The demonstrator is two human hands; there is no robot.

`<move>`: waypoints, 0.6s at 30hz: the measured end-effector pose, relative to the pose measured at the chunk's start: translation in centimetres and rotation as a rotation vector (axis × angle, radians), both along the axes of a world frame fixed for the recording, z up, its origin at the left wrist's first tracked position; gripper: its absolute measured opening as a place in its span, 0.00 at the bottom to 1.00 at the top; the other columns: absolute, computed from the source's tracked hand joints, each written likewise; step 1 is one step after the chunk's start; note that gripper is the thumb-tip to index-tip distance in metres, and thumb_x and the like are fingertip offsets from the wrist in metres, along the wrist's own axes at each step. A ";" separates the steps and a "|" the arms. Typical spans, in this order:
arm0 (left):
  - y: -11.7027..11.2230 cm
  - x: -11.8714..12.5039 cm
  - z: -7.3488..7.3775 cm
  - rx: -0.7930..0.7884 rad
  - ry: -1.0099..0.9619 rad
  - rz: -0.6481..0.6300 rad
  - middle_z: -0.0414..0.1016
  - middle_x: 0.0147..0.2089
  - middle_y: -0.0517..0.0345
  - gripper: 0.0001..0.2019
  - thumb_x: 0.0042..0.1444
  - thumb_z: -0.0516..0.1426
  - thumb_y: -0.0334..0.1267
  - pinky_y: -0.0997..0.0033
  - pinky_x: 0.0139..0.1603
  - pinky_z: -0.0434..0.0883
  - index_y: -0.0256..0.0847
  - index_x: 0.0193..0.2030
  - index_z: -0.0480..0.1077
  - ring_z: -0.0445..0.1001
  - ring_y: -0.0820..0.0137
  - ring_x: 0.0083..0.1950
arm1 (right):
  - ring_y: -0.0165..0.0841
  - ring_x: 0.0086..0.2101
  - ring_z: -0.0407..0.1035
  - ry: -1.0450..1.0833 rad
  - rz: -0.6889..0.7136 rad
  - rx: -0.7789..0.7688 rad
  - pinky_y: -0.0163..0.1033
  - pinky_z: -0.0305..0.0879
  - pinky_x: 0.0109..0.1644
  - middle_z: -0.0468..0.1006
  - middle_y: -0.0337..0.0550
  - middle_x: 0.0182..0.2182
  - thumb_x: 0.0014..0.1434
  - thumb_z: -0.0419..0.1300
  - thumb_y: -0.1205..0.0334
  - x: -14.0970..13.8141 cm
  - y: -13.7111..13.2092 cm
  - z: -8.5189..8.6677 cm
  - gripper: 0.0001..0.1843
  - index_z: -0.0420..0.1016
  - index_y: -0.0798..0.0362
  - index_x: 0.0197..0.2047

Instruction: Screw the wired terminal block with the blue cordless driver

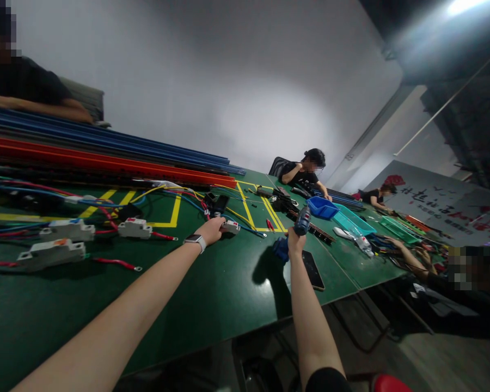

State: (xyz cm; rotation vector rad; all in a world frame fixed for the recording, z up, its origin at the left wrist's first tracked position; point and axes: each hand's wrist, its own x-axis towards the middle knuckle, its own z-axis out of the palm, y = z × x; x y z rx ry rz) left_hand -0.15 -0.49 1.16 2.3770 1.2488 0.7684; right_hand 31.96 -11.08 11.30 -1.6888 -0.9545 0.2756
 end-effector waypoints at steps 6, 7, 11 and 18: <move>0.1 -0.1 0.1 0.001 -0.030 -0.029 0.76 0.50 0.48 0.13 0.61 0.55 0.32 0.65 0.59 0.69 0.41 0.52 0.73 0.75 0.61 0.54 | 0.44 0.46 0.70 -0.156 -0.091 0.097 0.44 0.67 0.48 0.74 0.55 0.47 0.48 0.60 0.56 0.7 -3.5 -3.3 0.28 0.71 0.59 0.53; 0.1 -0.1 0.2 0.001 -0.037 -0.035 0.76 0.51 0.48 0.15 0.61 0.55 0.32 0.65 0.60 0.68 0.42 0.54 0.73 0.75 0.61 0.55 | 0.44 0.49 0.69 -0.214 -0.144 0.148 0.45 0.67 0.50 0.71 0.58 0.50 0.51 0.58 0.57 0.4 -4.5 -3.9 0.29 0.70 0.59 0.55; 0.0 0.0 0.1 0.018 -0.042 -0.045 0.76 0.54 0.48 0.17 0.60 0.55 0.34 0.64 0.61 0.67 0.42 0.56 0.73 0.73 0.60 0.58 | 0.45 0.51 0.66 -0.495 -0.135 0.302 0.46 0.66 0.53 0.68 0.56 0.49 0.56 0.53 0.64 -2.6 -6.9 -5.8 0.18 0.71 0.56 0.49; -0.2 -0.2 -0.3 0.120 0.010 0.061 0.77 0.48 0.44 0.15 0.57 0.58 0.38 0.49 0.62 0.63 0.43 0.52 0.75 0.70 0.51 0.57 | 0.44 0.50 0.67 -0.678 0.180 -0.054 0.47 0.61 0.58 0.72 0.58 0.47 0.60 0.53 0.70 -5.9 2.6 -6.7 0.16 0.77 0.58 0.48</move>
